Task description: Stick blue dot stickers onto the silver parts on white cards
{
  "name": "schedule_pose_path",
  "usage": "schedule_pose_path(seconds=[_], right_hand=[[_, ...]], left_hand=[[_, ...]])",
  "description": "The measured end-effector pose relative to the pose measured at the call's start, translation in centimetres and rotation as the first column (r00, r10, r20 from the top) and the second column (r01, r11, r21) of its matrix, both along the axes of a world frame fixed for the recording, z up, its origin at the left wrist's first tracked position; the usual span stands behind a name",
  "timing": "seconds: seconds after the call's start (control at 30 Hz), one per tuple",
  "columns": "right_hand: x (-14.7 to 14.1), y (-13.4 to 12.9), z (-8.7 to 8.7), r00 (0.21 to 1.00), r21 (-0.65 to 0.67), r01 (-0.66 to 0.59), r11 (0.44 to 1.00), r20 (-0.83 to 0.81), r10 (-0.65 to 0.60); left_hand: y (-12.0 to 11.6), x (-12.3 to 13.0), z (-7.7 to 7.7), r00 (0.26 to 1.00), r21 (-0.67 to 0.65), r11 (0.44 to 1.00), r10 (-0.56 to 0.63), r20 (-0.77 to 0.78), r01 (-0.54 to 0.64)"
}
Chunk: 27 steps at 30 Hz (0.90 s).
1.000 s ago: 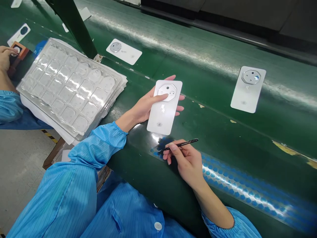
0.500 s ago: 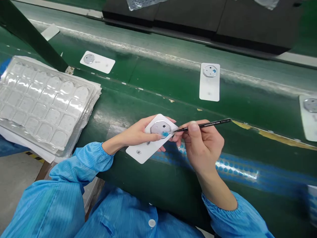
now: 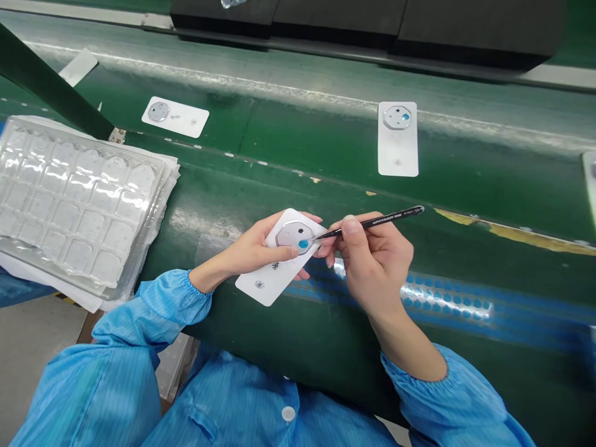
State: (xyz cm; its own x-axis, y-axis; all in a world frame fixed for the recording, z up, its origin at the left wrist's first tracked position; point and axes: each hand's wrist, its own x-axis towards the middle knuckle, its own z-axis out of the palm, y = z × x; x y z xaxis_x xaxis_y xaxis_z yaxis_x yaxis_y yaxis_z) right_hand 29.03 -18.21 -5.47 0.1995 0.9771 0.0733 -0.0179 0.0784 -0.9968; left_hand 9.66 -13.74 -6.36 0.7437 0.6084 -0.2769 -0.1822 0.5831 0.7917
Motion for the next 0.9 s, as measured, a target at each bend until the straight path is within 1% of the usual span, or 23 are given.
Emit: schedule_pose_path(seconds=[0.3,0.5,0.73,0.9], right_hand=[[-0.1,0.13,0.03,1.0,0.01,0.006,1.0,-0.002,-0.006],[-0.17,0.13,-0.02,1.0,0.027,0.011,1.0,-0.025,-0.01],[-0.26,0.15,0.23,1.0,0.023,0.019,1.0,0.021,-0.019],[-0.24,0.12,0.13,1.0,0.036,0.014,0.999,0.02,-0.015]], left_hand=[[-0.14,0.05,0.51,0.999,-0.008,1.0,0.013,-0.032,-0.013],[-0.1,0.08,0.49,1.0,0.003,1.0,0.025,-0.014,-0.025],[-0.21,0.06,0.66,0.999,-0.008,1.0,0.027,-0.043,-0.028],[-0.25,0.0,0.58,0.998,-0.012,1.0,0.017,-0.053,-0.018]])
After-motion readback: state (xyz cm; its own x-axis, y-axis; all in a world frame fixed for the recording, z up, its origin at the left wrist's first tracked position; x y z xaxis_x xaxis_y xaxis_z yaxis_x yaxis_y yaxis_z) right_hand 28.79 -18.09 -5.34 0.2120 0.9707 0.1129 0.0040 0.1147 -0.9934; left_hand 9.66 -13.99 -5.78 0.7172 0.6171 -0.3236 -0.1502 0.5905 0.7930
